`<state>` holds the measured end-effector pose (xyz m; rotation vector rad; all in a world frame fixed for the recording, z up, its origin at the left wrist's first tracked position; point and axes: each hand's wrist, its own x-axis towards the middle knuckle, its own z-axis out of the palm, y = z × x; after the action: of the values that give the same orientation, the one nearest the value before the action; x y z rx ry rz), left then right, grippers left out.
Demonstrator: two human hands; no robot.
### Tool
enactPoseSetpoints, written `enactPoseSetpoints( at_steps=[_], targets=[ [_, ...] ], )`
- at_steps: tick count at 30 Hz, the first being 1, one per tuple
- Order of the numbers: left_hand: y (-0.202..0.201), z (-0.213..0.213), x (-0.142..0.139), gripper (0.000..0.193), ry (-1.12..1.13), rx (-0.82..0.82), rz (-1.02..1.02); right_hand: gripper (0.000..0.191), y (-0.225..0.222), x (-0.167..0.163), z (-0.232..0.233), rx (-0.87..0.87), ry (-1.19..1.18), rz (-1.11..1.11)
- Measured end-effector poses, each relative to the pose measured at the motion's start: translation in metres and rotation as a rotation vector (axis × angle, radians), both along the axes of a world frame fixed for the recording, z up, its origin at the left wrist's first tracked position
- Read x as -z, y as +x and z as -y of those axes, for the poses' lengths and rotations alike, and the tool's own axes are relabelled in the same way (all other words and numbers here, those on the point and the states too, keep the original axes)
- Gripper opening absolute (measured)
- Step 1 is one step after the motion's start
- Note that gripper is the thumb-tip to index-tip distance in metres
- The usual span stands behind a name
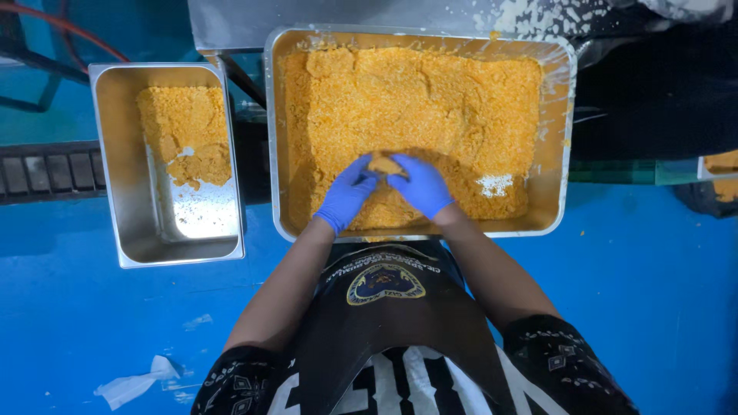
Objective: The person presses orange breading over raw chicken pieces in a large metal tray, coating each piece by hand and spreading crumbs to cover them. They move coated pieces aside, refill the tray with breading, and transfer coated chicken into a smaller tray.
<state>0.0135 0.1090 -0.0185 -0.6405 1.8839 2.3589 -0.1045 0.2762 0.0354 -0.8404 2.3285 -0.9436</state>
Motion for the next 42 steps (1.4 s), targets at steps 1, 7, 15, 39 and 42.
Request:
enactPoseSetpoints(
  at_steps=[1, 7, 15, 39, 42],
  targets=[
    [-0.004, 0.002, -0.004, 0.054, 0.172, -0.015, -0.060, 0.049, -0.009, 0.004, -0.004, 0.061, -0.077, 0.178],
    [0.012, 0.040, -0.029, 0.045, 0.108, -0.200, -0.058, 0.049, -0.032, -0.022, -0.022, 0.235, -0.255, 0.379],
    [0.055, 0.064, -0.053, 0.045, -0.608, -0.176, -0.028, 0.057, -0.010, -0.080, -0.002, -0.295, 0.068, -0.183],
    [0.080, 0.033, -0.094, 0.049, -1.049, -0.272, -0.202, 0.087, 0.038, -0.016, 0.052, -0.561, 0.241, -0.806],
    [0.070, 0.032, -0.096, 0.048, -1.030, -0.264, -0.212, 0.094, 0.023, -0.016, 0.038, -0.602, 0.362, -0.502]
  ],
)
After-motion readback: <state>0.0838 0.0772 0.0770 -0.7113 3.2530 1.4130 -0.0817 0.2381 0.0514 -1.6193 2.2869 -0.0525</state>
